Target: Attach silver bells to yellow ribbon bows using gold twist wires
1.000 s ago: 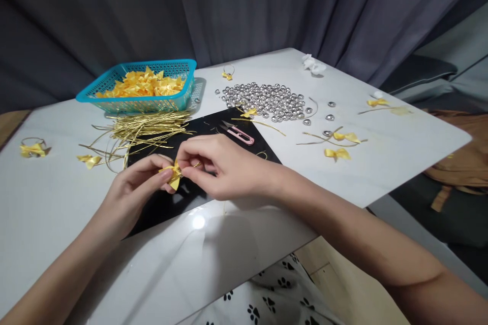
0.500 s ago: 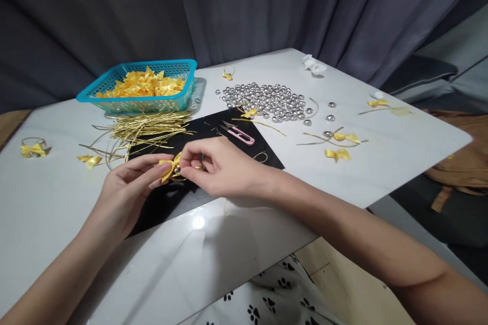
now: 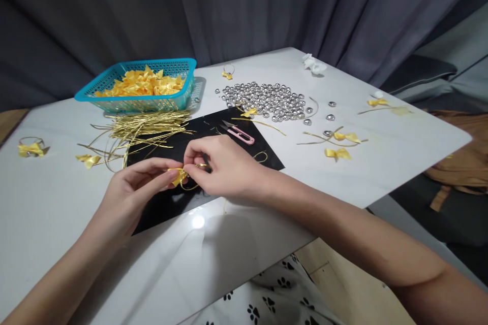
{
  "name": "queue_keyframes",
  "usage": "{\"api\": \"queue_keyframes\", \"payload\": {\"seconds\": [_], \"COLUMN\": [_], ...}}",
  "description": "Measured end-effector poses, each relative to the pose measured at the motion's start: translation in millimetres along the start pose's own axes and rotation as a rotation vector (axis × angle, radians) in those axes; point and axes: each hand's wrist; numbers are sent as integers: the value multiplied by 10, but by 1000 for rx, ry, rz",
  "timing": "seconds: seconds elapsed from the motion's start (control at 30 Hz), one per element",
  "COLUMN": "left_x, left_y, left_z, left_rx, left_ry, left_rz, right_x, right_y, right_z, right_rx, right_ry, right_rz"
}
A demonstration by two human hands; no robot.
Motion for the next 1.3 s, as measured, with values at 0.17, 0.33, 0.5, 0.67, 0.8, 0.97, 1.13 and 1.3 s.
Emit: {"api": "queue_keyframes", "payload": {"seconds": [0.17, 0.33, 0.5, 0.67, 0.8, 0.97, 1.13, 1.3], "left_x": [-7, 5, 27, 22, 15, 14, 2, -2], "left_y": [1, 18, 28, 26, 18, -2, 26, 54], "left_z": [0, 11, 7, -2, -10, -33, -43, -33], "left_rx": [-22, -72, -67, 2, 48, 65, 27, -16], "left_ry": [0, -48, -59, -45, -34, -45, -74, -107], "left_rz": [24, 50, 55, 42, 24, 33, 69, 87], "right_x": [1, -10, -6, 2, 2, 0, -8, -4], "right_y": [-5, 7, -15, -39, -37, -42, -49, -42], "right_z": [3, 23, -11, -43, -31, -31, -65, -108], "right_rx": [-25, 15, 27, -41, -74, -95, -79, 81], "right_ry": [-2, 3, 14, -29, -25, 0, -38, -31], "right_rz": [37, 52, 44, 42, 48, 38, 49, -43]}}
Point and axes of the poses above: each hand's wrist, its own x-axis towards the middle knuckle, its own z-axis out of the back of the hand, y = z × x, and after that the axes turned 3 degrees about z, right-handed
